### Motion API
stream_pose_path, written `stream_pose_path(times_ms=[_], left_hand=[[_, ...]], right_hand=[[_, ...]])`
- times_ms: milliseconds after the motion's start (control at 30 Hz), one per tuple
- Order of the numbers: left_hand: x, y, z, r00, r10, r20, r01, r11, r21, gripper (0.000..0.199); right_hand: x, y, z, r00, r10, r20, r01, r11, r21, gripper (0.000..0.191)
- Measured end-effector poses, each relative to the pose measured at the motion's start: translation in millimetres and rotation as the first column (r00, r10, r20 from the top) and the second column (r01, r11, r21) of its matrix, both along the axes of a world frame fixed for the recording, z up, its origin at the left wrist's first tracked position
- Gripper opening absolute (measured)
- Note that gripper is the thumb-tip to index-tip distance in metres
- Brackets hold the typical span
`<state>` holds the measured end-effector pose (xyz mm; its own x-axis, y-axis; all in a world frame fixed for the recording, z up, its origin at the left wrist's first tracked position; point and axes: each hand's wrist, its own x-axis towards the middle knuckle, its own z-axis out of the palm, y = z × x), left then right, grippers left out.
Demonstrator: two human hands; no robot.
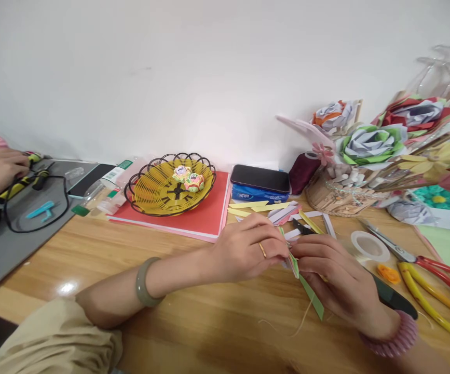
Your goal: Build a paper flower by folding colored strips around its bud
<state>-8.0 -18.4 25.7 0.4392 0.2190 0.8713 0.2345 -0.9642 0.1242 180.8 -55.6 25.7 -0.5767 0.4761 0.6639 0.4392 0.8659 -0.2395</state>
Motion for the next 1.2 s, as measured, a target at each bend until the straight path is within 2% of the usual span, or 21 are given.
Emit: stream_pose_path(times_ms=[167, 267, 533, 600, 667, 733, 800, 900, 967, 1067, 1100, 1200], left_hand=[[-1.1, 0.7, -0.8, 0.999, 0.004, -0.035, -0.004, 1.000, 0.001, 0.007], [-1.1, 0.5, -0.1, 0.999, 0.018, -0.042, -0.019, 1.000, -0.018, 0.007], [-0.3, -1.1, -4.7, 0.993, 0.062, -0.097, -0.072, 0.992, -0.101, 0.009], [0.2, -0.1, -7.2, 0.989, 0.085, -0.117, -0.105, 0.978, -0.179, 0.010], [0.4, 1.5, -7.9, 0.985, 0.070, -0.160, -0.119, 0.937, -0.327, 0.012], [0.3, 3.0, -6.4, 0.982, 0.013, -0.189, -0.109, 0.853, -0.510, 0.013], [-0.1, 3.3, -3.3, 0.982, -0.051, -0.183, -0.086, 0.738, -0.669, 0.012], [-0.2, 1.2, 2.6, 0.986, -0.132, -0.102, -0.013, 0.553, -0.833, 0.013], [0.6, -0.4, 5.5, 0.987, -0.161, -0.017, 0.048, 0.393, -0.918, 0.016], [2.6, 0.2, 5.5, 0.977, -0.177, 0.122, 0.141, 0.096, -0.985, 0.022], [3.2, 1.4, 4.3, 0.968, -0.186, 0.168, 0.173, 0.013, -0.985, 0.023], [4.5, 5.7, -0.6, 0.942, -0.160, 0.294, 0.274, -0.137, -0.952, 0.020]], right_hand=[[0.0, 1.1, 0.2, 0.999, 0.037, -0.001, -0.037, 0.999, -0.019, 0.022], [-1.2, 1.3, 1.2, 0.998, 0.059, -0.020, -0.060, 0.995, -0.075, 0.022], [-2.1, 3.2, 0.8, 0.998, -0.020, -0.058, 0.007, 0.977, -0.211, 0.015], [-1.8, 3.7, 2.9, 0.997, -0.057, -0.053, 0.037, 0.947, -0.320, 0.011], [-1.8, 3.7, 6.3, 0.994, -0.103, -0.037, 0.071, 0.869, -0.490, 0.004], [-1.9, 3.3, 9.5, 0.988, -0.148, -0.030, 0.093, 0.752, -0.652, 0.007], [-2.0, 2.7, 11.1, 0.984, -0.169, -0.056, 0.074, 0.673, -0.736, 0.010], [-2.6, 2.6, 10.4, 0.977, -0.190, -0.092, 0.048, 0.624, -0.780, 0.011], [-3.2, 3.4, 9.5, 0.974, -0.204, -0.103, 0.037, 0.587, -0.809, 0.013], [-3.8, 5.0, 9.3, 0.967, -0.215, -0.137, -0.010, 0.504, -0.864, 0.016], [-3.8, 5.2, 9.5, 0.962, -0.226, -0.152, -0.028, 0.473, -0.881, 0.017], [-3.5, 5.0, 10.1, 0.946, -0.263, -0.188, -0.085, 0.358, -0.930, 0.018]])
